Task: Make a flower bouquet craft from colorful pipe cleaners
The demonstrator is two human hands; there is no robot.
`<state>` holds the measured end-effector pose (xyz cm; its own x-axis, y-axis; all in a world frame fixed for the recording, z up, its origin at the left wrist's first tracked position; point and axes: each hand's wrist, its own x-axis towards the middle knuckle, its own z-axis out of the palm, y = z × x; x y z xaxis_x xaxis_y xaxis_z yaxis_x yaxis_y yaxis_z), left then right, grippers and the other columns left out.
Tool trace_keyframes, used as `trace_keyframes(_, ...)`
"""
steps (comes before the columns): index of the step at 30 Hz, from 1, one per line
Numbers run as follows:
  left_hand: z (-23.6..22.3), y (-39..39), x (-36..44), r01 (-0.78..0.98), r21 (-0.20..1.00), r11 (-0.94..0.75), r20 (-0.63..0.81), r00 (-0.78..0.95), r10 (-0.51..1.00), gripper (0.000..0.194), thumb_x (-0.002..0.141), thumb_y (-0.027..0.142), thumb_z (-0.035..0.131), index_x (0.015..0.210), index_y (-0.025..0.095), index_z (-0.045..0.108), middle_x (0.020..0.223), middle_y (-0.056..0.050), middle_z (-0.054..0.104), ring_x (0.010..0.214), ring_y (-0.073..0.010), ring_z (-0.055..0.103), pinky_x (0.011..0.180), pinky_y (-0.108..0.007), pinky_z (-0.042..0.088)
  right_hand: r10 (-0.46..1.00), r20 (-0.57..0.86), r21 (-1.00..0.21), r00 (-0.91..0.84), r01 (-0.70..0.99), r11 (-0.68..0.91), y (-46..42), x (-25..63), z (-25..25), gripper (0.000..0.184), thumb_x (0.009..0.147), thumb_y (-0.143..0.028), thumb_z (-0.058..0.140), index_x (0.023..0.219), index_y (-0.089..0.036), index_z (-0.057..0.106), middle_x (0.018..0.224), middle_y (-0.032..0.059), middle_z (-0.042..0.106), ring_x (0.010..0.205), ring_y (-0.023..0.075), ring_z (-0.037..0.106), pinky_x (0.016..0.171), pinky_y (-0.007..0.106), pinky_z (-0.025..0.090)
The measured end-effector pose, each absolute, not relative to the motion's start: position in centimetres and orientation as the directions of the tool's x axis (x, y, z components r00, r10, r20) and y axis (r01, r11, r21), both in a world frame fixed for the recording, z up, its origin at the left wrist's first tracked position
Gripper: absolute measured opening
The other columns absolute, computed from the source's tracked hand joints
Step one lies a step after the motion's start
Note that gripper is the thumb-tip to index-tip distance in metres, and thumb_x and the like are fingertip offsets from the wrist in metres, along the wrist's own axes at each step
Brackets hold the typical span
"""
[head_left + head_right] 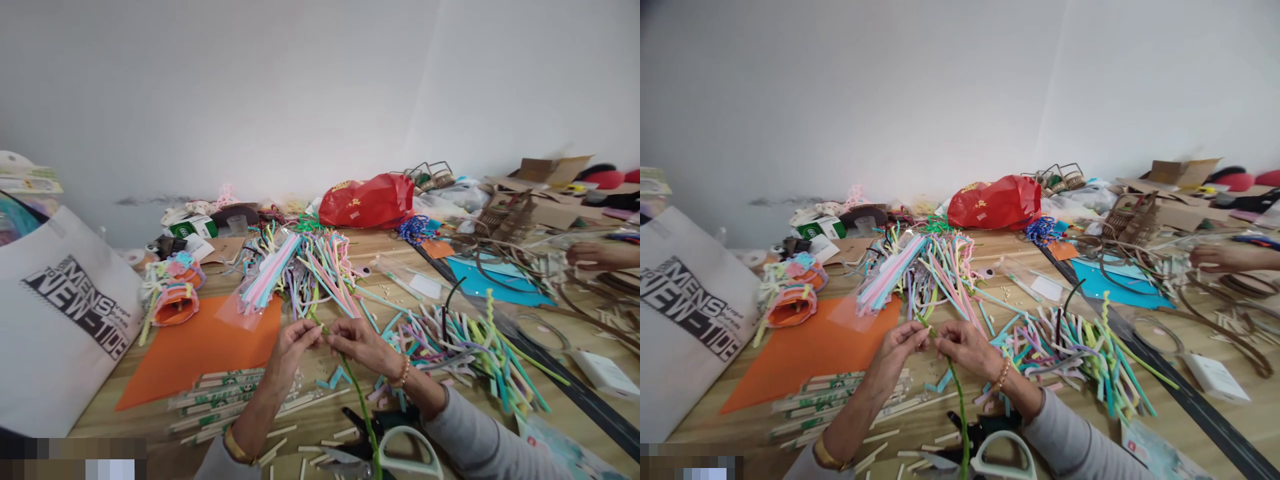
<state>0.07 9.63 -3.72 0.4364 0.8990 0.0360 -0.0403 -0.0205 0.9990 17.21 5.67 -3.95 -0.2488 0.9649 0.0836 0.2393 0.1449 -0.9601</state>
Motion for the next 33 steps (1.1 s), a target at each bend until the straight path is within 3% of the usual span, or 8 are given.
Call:
trace_keyframes(8, -3.5, 9.5, 0.0, 0.033, 0.991, -0.128, 0.105, 0.389, 0.915, 0.020, 0.073, 0.030, 0.066, 0.060, 0.016, 0.062, 0.057, 0.002, 0.057, 0.060, -0.0133, 0.049, 0.062, -0.024, 0.039, 0.966, 0.142, -0.895, -0.215, 0.389, 0.218, 5.0, 17.1, -3.3, 0.020, 0.088, -0.023, 0.049, 0.068, -0.017, 0.052, 0.057, -0.0046, 0.047, 0.053, 0.0096, 0.039, 0.051, 0.022, 0.028)
trace_keyframes(15, -3.4, 9.5, 0.1, 0.088, 0.984, -0.153, 0.108, 0.386, 0.916, 0.018, 0.071, 0.028, 0.065, 0.059, 0.016, 0.060, 0.057, 0.003, 0.055, 0.058, -0.0132, 0.047, 0.057, -0.023, 0.035, 0.959, 0.181, -0.803, -0.219, 0.531, 0.272, 4.3, 16.9, -2.1, 0.017, 0.088, -0.020, 0.049, 0.072, -0.018, 0.051, 0.058, -0.0057, 0.042, 0.055, 0.0099, 0.036, 0.053, 0.023, 0.026)
trace_keyframes(20, -3.3, 8.9, 0.2, 0.128, 0.978, -0.164, 0.104, 0.385, 0.917, 0.013, 0.070, 0.022, 0.066, 0.059, 0.016, 0.061, 0.057, 0.004, 0.052, 0.058, -0.0125, 0.043, 0.057, -0.023, 0.031, 0.929, 0.241, -0.536, -0.279, 0.760, 0.368, 3.7, 16.9, -1.6, 0.018, 0.093, -0.020, 0.044, 0.078, -0.018, 0.053, 0.066, -0.0016, 0.053, 0.060, 0.0122, 0.047, 0.058, 0.024, 0.029)
trace_keyframes(24, -3.2, 8.7, 0.3, 0.111, 0.985, -0.133, 0.067, 0.467, 0.882, 0.013, 0.068, 0.019, 0.068, 0.057, 0.016, 0.062, 0.053, 0.005, 0.052, 0.055, -0.0118, 0.043, 0.056, -0.023, 0.031, 0.907, 0.281, -0.366, -0.314, 0.839, 0.404, 3.3, 17.1, -0.8, 0.019, 0.095, -0.019, 0.042, 0.080, -0.018, 0.055, 0.077, 0.0029, 0.062, 0.067, 0.0146, 0.054, 0.062, 0.026, 0.030)
trace_keyframes(27, -3.1, 8.9, 0.1, 0.052, 0.996, -0.066, 0.025, 0.563, 0.826, 0.014, 0.067, 0.024, 0.071, 0.058, 0.016, 0.064, 0.054, 0.001, 0.061, 0.056, -0.0139, 0.053, 0.058, -0.023, 0.038, 0.914, 0.267, -0.402, -0.306, 0.826, 0.394, 3.4, 17.6, -0.4, 0.020, 0.095, -0.020, 0.045, 0.077, -0.018, 0.055, 0.074, 0.0021, 0.062, 0.066, 0.0138, 0.054, 0.061, 0.025, 0.031)
trace_keyframes(33, -4.0, 9.2, 0.0, -0.109, 0.991, 0.074, 0.005, 0.590, 0.808, 0.024, 0.065, 0.034, 0.076, 0.065, 0.015, 0.063, 0.053, -0.001, 0.065, 0.052, -0.0138, 0.058, 0.058, -0.025, 0.046, 0.927, 0.234, -0.652, -0.294, 0.660, 0.374, 4.2, 18.3, -0.5, 0.018, 0.092, -0.021, 0.047, 0.078, -0.017, 0.057, 0.061, -0.0032, 0.053, 0.056, 0.0101, 0.044, 0.055, 0.021, 0.030)
